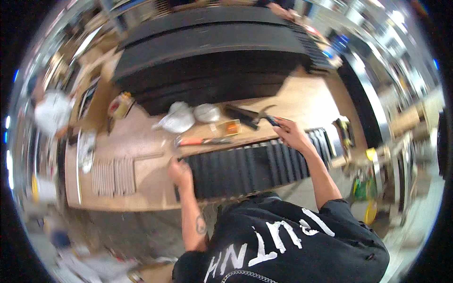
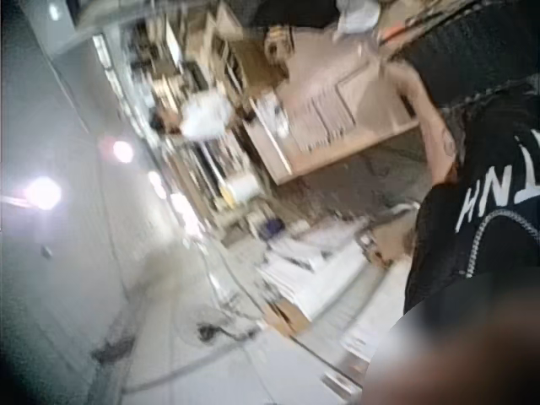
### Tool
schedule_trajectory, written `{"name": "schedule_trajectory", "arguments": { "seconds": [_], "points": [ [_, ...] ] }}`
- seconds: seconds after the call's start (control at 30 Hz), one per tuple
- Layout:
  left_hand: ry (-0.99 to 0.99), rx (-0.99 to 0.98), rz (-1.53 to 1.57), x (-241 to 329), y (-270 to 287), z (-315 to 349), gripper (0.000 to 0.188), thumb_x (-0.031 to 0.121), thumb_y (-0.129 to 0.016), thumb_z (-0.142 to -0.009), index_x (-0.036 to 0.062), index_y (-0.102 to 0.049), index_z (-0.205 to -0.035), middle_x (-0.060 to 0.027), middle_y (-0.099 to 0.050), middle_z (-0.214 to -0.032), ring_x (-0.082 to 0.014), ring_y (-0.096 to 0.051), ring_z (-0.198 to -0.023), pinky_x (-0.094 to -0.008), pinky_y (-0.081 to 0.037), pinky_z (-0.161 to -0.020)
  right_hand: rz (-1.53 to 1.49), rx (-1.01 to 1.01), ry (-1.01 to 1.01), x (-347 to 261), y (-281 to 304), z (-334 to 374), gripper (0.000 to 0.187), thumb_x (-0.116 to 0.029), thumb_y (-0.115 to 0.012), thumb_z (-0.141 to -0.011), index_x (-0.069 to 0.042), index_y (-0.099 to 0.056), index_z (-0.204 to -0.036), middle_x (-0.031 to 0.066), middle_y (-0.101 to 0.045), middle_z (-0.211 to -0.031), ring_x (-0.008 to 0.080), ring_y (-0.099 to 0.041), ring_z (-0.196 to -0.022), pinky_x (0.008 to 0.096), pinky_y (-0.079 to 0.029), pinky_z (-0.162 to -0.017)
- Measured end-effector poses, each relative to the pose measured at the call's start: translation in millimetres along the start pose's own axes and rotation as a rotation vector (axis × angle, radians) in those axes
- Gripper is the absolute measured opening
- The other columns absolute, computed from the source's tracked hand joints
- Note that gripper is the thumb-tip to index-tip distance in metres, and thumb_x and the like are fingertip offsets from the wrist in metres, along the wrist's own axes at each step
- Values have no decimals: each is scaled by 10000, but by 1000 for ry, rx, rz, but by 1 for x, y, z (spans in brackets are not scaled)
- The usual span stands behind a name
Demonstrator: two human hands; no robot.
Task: The person wipes wooden slats with a cloth, then places a black panel on the slats and uses a nail gun to attach it. The person also uses a hammer to adjust the panel.
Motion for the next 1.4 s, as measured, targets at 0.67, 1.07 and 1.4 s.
{"name": "schedule_trajectory", "arguments": {
  "seconds": [0.67, 1.07, 1.4],
  "points": [
    [-1860, -1321, -488, 471, -335, 191, 356, 132, -725, -825, 49, -620, -1154, -124, -635, -1146, -341, -583, -1114, -456, -453, -997, -597, 927, -407, 318, 141, 256, 262, -243, -689, -960, -1, -653, -1053, -11, -572, -701, 69, -490, -583, 275, -391, -502],
    [-1928, -1159, -450, 465, -321, 211, 404, 431, -711, -878, 107, -675, -1117, -102, -637, -1140, -320, -551, -1176, -528, -387, -1056, -507, 988, -598, 377, 142, 280, 372, -328, -703, -934, -2, -677, -1111, 132, -722, -890, 183, -653, -774, 364, -511, -718],
    [-1936, -1339, -158, 427, -278, 309, 305, 269, -694, -873, 77, -638, -1104, -110, -635, -1125, -310, -590, -1099, -449, -460, -980, -764, 885, -586, 344, 167, 252, 291, -251, -690, -949, -8, -678, -1109, 113, -740, -912, 158, -695, -820, 326, -525, -727]
  ]
}}
Point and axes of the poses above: each hand's wrist, its own z-axis away from the middle knuckle, its own y-axis out of the back of the hand, x = y × z, the point moved 2 cm from there along -z, towards the middle knuckle
